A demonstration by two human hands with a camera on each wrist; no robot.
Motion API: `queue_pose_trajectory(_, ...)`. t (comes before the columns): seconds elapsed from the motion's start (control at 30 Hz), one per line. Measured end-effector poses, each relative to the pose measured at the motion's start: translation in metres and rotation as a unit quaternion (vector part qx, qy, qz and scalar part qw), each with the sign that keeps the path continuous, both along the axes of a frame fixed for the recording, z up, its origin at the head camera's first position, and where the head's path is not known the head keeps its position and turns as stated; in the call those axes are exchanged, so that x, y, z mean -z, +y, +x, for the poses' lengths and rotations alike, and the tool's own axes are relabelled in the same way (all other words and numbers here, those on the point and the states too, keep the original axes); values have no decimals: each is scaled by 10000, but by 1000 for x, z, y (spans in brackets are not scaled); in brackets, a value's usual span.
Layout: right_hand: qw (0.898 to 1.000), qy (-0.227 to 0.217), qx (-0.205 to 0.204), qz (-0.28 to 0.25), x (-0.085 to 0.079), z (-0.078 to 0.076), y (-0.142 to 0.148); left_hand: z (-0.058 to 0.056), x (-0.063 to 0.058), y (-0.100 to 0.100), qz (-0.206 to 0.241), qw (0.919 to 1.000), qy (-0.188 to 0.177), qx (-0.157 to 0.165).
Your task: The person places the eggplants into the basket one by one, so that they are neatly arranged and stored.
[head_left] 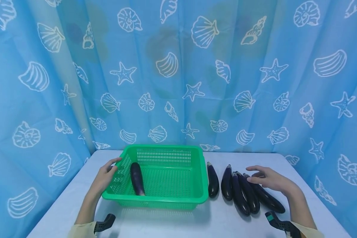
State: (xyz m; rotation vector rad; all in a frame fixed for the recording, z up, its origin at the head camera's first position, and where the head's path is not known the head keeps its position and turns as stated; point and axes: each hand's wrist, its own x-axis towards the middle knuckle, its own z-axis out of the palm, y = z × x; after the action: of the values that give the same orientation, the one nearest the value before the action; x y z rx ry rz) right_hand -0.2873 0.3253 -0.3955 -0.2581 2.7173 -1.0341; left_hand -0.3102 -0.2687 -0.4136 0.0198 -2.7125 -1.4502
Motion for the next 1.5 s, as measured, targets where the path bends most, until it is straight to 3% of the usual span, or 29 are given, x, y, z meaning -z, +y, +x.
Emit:
queue_pose_trajectory(0.43, 10000, -36, 15, 49, 0, 1, 13, -1, -4, 0, -108, 9999, 12, -7)
queue_pose_trajectory(0.97, 9993, -361, 124, -24, 18, -1, 23, -2, 0, 3, -78, 9999, -69, -46)
queue_pose_trajectory(1.5, 9970, -725, 108, -231, 26, -2, 35, -4, 2, 2, -276, 9995, 130, -64)
